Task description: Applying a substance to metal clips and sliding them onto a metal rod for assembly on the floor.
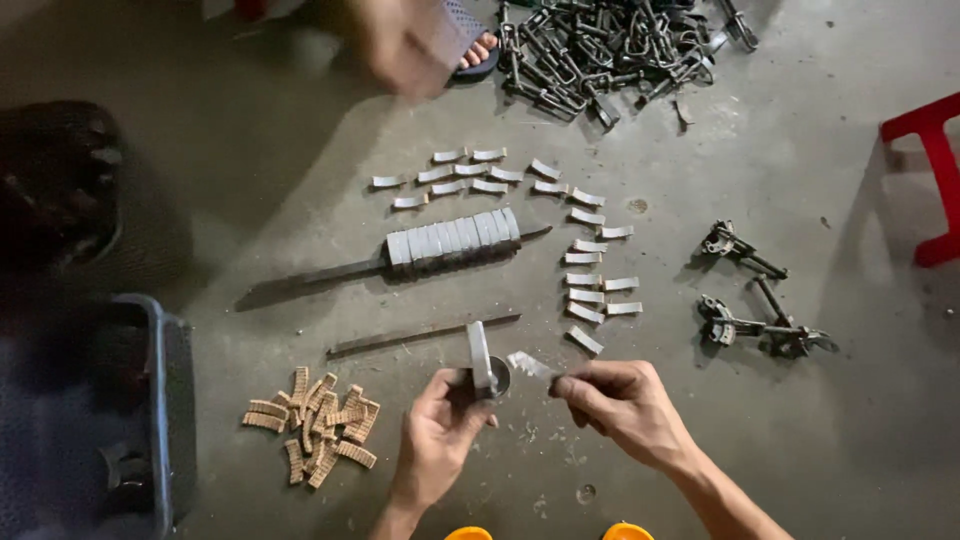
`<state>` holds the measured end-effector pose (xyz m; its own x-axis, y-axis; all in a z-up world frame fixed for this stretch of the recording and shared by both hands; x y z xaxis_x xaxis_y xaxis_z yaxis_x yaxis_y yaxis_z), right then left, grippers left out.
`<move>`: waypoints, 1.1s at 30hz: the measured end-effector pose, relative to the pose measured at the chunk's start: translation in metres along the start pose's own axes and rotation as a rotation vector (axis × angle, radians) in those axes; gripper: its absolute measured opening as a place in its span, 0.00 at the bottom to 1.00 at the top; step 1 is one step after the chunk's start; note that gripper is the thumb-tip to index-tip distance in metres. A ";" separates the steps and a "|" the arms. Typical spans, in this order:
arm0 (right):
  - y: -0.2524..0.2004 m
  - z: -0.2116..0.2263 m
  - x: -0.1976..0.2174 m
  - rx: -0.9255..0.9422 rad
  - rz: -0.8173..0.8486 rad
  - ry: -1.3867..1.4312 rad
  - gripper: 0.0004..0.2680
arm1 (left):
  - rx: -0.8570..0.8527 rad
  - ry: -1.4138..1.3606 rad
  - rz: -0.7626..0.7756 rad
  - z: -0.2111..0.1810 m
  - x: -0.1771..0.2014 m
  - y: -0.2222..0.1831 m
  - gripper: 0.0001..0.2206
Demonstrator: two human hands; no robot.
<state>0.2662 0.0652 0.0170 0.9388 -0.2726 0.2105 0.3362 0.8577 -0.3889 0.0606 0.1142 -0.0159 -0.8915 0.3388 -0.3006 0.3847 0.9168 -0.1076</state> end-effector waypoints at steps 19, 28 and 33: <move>-0.012 0.048 -0.001 0.321 -0.039 -0.339 0.04 | 0.080 0.009 -0.026 -0.013 -0.014 -0.003 0.12; -0.024 0.066 -0.014 0.490 -0.023 -0.430 0.03 | -0.233 0.418 -0.006 -0.032 -0.020 -0.003 0.11; -0.017 0.058 -0.011 0.399 -0.046 -0.417 0.04 | -0.250 0.421 0.021 -0.027 -0.019 -0.006 0.11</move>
Point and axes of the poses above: each hand's wrist, its own y-axis towards the middle knuckle, its own x-axis out of the back of the hand, z = x × y, the point moved 10 cm from there along y, towards the middle knuckle, and after that the axes turned 9 degrees about -z, right-handed, at the moved point
